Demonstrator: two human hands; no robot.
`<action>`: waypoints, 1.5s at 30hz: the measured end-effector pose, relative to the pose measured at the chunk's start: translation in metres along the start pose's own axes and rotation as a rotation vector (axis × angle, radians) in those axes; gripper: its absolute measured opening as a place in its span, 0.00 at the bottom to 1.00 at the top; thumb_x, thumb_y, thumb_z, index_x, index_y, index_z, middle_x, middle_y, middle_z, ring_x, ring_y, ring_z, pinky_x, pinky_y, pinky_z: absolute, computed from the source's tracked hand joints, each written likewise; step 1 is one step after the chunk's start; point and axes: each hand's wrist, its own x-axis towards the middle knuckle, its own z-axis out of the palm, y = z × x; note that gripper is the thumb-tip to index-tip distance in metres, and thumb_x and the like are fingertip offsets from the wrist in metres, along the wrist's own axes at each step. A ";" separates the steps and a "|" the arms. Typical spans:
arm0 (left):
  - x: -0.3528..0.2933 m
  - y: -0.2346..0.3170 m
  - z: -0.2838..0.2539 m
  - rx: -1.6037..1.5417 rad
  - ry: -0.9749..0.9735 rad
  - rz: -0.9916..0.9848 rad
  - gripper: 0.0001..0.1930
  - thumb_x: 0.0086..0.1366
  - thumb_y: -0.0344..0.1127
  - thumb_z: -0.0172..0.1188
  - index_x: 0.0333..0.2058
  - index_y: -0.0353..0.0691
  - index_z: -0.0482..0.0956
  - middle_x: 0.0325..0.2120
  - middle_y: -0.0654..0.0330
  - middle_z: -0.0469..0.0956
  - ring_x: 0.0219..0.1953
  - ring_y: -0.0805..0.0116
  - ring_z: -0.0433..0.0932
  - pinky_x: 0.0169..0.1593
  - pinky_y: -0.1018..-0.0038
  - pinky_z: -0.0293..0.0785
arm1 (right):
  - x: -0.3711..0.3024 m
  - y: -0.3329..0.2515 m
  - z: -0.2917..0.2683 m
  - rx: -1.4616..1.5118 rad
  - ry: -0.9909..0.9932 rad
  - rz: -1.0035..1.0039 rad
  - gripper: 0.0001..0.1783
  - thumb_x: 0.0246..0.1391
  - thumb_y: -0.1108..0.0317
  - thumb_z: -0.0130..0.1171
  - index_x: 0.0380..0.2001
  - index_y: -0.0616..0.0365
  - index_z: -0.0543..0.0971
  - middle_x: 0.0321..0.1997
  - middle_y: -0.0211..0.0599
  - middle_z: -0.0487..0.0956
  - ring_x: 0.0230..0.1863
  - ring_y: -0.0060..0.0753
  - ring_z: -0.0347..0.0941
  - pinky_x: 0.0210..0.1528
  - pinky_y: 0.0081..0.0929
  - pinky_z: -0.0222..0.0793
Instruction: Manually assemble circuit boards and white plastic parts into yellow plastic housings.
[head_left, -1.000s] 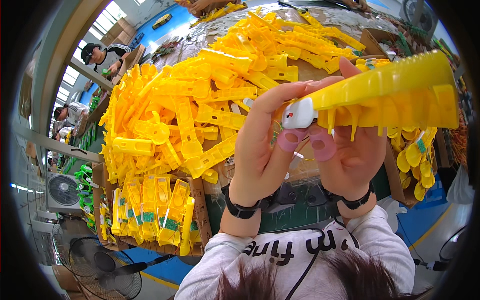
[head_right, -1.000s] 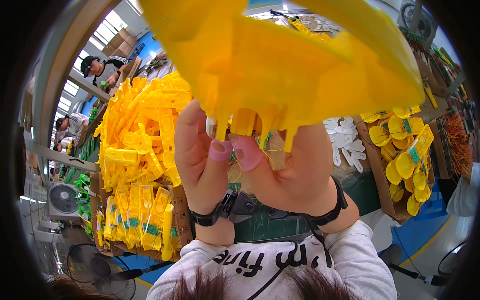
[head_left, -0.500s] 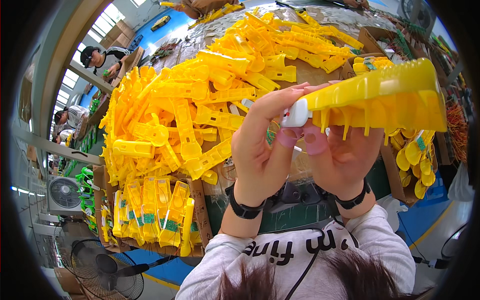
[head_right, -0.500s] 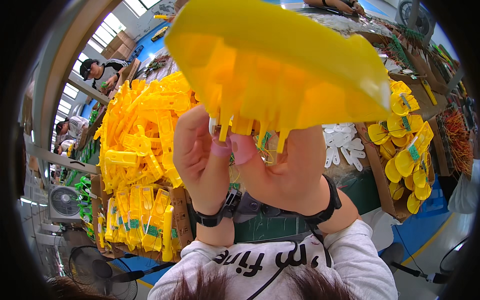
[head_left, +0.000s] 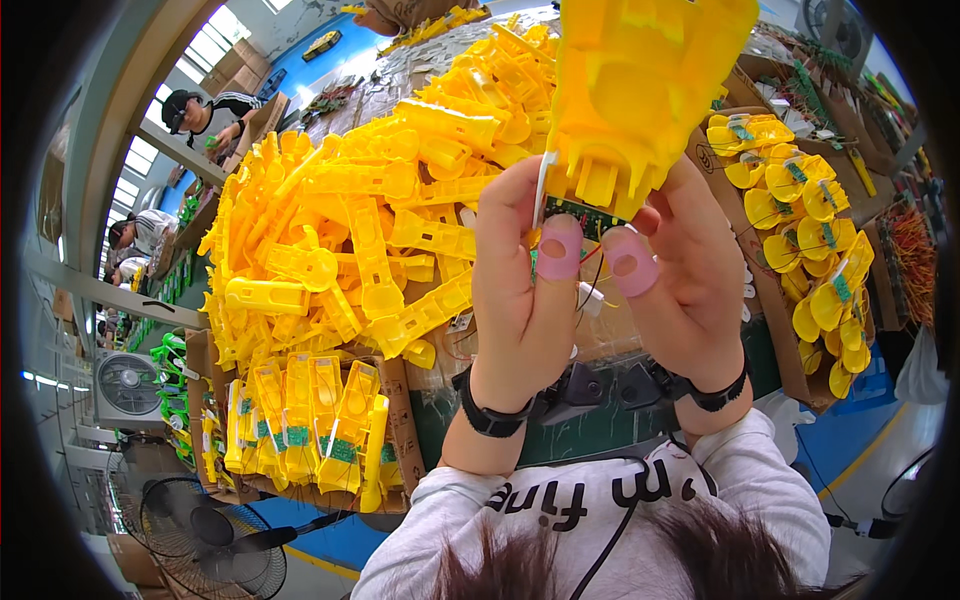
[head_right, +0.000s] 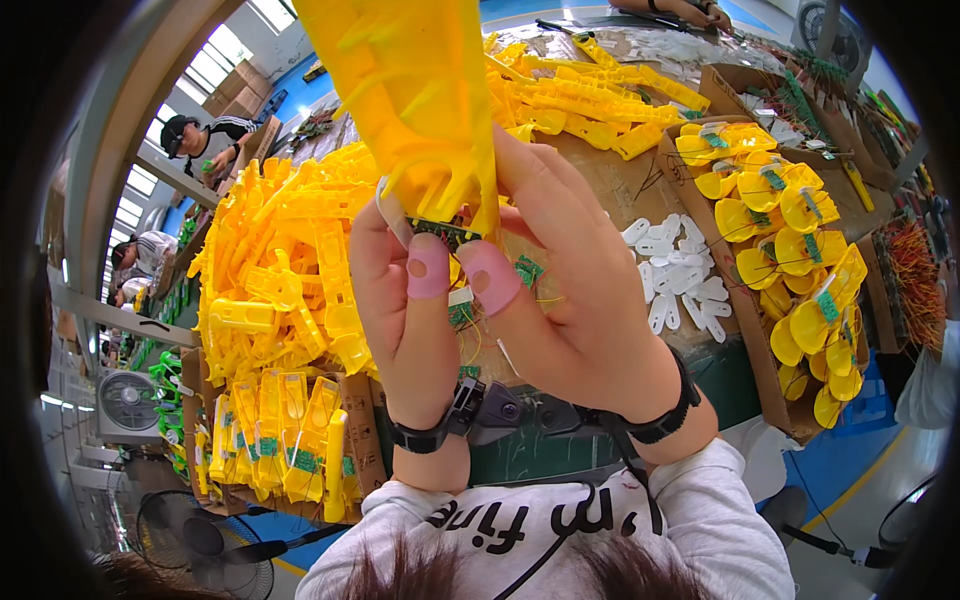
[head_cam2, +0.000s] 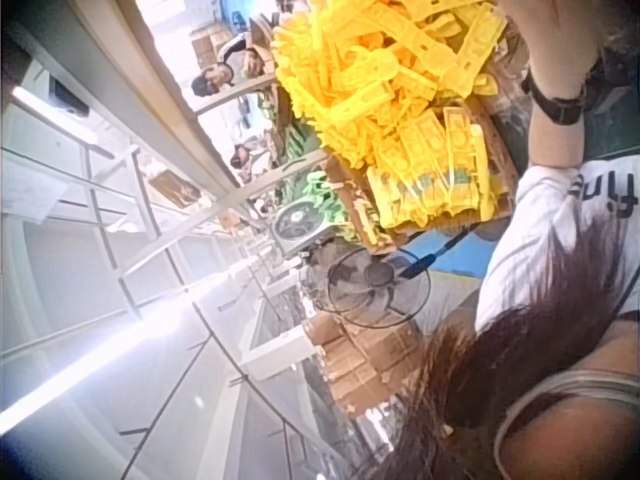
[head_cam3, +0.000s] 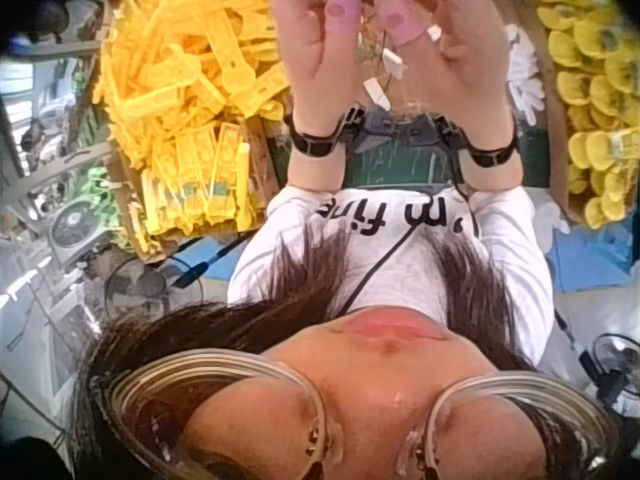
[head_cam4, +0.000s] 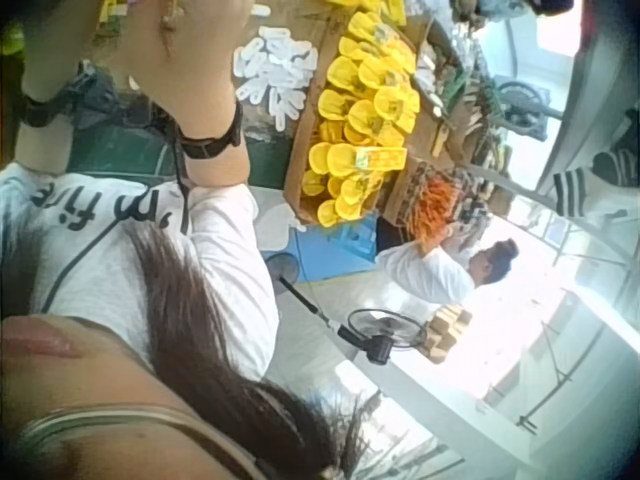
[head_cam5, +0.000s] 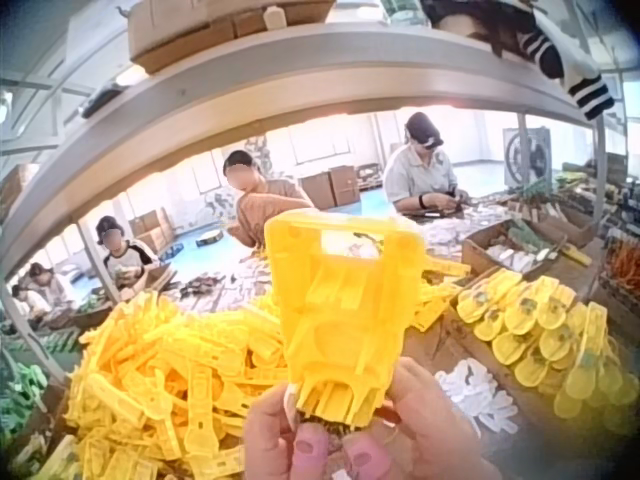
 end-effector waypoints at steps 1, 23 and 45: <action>0.000 0.000 0.000 0.052 -0.003 0.019 0.18 0.63 0.35 0.45 0.49 0.32 0.60 0.40 0.54 0.69 0.42 0.70 0.68 0.47 0.77 0.62 | 0.000 -0.001 -0.001 0.000 0.000 0.000 0.27 0.49 0.75 0.48 0.53 0.70 0.59 0.47 0.45 0.66 0.47 0.36 0.66 0.48 0.26 0.65; 0.014 -0.001 -0.037 -0.831 0.193 -0.050 0.20 0.57 0.41 0.37 0.43 0.35 0.64 0.39 0.51 0.68 0.34 0.57 0.72 0.42 0.58 0.70 | 0.005 -0.001 -0.010 -0.203 -0.488 0.175 0.33 0.43 0.68 0.59 0.53 0.61 0.59 0.46 0.49 0.69 0.49 0.45 0.65 0.50 0.31 0.61; 0.008 0.003 -0.041 -0.075 0.009 -0.261 0.33 0.55 0.43 0.39 0.59 0.40 0.46 0.40 0.48 0.68 0.32 0.63 0.73 0.38 0.71 0.69 | 0.001 -0.021 -0.023 0.223 0.218 0.275 0.35 0.42 0.52 0.62 0.48 0.64 0.64 0.33 0.41 0.72 0.30 0.21 0.67 0.26 0.10 0.61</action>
